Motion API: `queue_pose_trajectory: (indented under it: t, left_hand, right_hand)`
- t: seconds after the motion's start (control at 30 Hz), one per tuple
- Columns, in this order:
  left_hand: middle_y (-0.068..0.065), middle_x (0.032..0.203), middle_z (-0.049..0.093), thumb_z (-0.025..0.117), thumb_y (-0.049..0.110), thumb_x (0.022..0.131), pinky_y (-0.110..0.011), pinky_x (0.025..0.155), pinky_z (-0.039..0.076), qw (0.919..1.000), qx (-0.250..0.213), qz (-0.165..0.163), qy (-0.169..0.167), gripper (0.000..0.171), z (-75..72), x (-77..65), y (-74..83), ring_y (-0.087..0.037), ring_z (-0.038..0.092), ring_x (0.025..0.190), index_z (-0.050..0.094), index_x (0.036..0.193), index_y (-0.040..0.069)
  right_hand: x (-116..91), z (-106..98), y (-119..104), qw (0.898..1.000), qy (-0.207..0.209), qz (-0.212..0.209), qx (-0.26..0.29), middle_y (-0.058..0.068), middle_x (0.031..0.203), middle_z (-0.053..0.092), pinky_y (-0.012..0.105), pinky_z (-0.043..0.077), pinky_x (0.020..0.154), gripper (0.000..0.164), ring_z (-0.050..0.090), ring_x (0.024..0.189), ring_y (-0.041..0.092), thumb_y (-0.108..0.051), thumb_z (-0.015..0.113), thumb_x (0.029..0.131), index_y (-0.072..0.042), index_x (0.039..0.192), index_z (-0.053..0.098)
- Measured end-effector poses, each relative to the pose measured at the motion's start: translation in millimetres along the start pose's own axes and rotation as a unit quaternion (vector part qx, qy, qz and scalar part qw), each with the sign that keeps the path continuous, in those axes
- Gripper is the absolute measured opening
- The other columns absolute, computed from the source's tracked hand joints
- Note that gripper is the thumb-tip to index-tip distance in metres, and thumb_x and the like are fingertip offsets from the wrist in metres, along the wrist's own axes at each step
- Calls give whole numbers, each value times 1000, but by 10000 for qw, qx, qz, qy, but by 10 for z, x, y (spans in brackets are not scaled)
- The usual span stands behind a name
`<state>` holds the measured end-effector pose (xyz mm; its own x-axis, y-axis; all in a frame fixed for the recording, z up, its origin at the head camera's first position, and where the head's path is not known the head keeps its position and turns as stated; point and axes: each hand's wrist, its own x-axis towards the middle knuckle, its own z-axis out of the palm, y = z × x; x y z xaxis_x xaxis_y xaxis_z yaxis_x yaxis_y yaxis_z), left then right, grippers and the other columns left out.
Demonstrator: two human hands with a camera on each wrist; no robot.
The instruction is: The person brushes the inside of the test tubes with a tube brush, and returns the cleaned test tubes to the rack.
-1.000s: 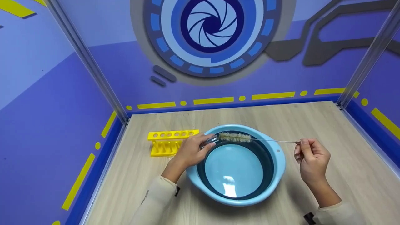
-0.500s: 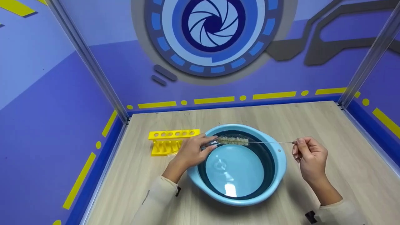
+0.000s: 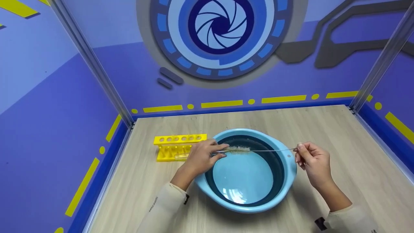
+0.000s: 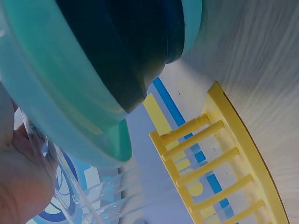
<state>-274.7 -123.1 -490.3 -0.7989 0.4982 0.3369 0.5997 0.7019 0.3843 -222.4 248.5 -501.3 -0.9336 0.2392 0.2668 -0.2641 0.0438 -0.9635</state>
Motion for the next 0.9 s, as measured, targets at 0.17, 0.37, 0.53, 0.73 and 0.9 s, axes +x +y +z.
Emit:
queue_pose_trajectory:
  t: [0.17,0.37,0.53,0.73,0.9]
  left_hand:
    - [5,99,67,71,40,102,-21,74,42,9998,106,34,137,37,49,5,45,-11,55,83,71,139,41]
    - [4,93,66,66,45,103,-20,68,35,9952,756,350,521,40,86,25,49,-12,52,73,68,143,42]
    - [3,86,61,62,48,104,-20,66,32,9902,1065,560,707,41,107,32,51,-12,49,70,65,145,43]
    - [3,94,62,62,39,107,-22,72,41,9928,964,532,472,47,118,27,78,-12,52,80,57,154,37]
    - [2,104,66,59,31,111,-25,79,49,9944,971,412,90,48,101,27,115,-14,54,88,53,158,27]
  right_hand:
    - [-36,29,13,9999,-128,27,-52,4,60,62,21,39,43,33,51,49,10,-9,62,108,19,91,64]
    - [-47,48,15,9995,-207,106,-197,4,61,63,20,41,44,31,52,51,10,-11,64,107,15,92,67]
    - [-50,60,-8,9992,-236,90,-326,4,61,63,19,42,45,29,53,51,10,-10,63,107,14,92,69]
    - [-38,92,-26,9985,-339,-34,-419,4,62,63,20,44,46,29,53,52,12,-10,62,108,13,93,70]
    - [-19,97,-23,9977,-364,-10,-569,3,62,63,21,45,46,30,54,53,12,-12,62,109,13,95,70]
